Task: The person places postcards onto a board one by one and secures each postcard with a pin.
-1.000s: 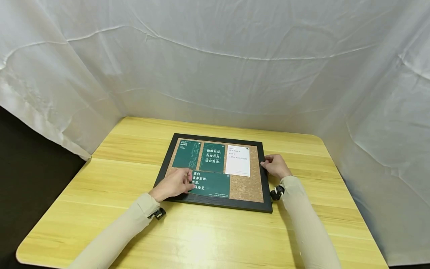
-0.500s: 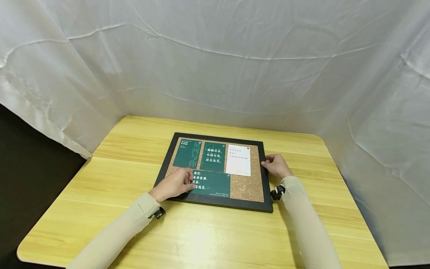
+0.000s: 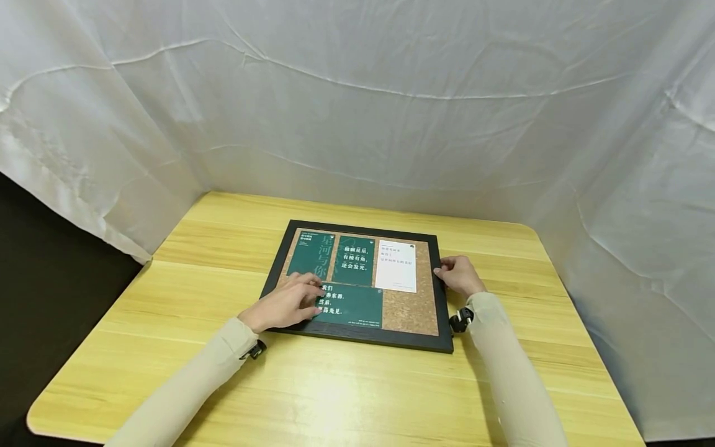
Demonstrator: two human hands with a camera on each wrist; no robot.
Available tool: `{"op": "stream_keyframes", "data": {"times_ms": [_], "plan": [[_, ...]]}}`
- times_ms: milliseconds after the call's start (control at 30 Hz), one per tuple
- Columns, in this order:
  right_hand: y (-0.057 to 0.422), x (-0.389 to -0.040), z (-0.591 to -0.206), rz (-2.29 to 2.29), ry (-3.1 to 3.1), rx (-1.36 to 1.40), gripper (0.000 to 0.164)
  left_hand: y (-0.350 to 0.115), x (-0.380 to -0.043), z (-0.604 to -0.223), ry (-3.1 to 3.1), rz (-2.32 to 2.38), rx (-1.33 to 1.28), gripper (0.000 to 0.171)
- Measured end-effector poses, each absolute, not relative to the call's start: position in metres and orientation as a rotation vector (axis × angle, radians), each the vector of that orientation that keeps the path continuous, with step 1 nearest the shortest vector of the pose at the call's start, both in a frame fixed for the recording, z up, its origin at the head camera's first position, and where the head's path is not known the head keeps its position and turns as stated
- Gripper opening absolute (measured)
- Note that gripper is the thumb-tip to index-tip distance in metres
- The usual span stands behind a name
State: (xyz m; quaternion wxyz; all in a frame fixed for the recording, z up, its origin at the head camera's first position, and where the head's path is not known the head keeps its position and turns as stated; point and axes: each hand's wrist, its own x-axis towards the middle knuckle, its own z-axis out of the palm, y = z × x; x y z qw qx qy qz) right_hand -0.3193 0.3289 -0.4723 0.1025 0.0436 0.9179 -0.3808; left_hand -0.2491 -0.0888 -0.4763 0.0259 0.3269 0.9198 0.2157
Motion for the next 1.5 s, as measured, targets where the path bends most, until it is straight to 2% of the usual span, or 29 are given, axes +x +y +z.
{"op": "stream_keyframes", "data": {"times_ms": [200, 1133, 1500], "plan": [[0.329, -0.320, -0.472, -1.125, 2.714, 0.113, 0.052, -0.096, -0.250, -0.474, 2.795, 0.643, 1.053, 0.046], [0.326, -0.321, -0.470, -1.124, 2.723, 0.103, 0.051, -0.107, -0.253, -0.478, 2.787, 0.635, 1.030, 0.051], [0.331, -0.321, -0.471, -1.160, 2.667, 0.130, 0.057, -0.108, -0.255, -0.483, 2.787, 0.640, 1.009, 0.051]]}}
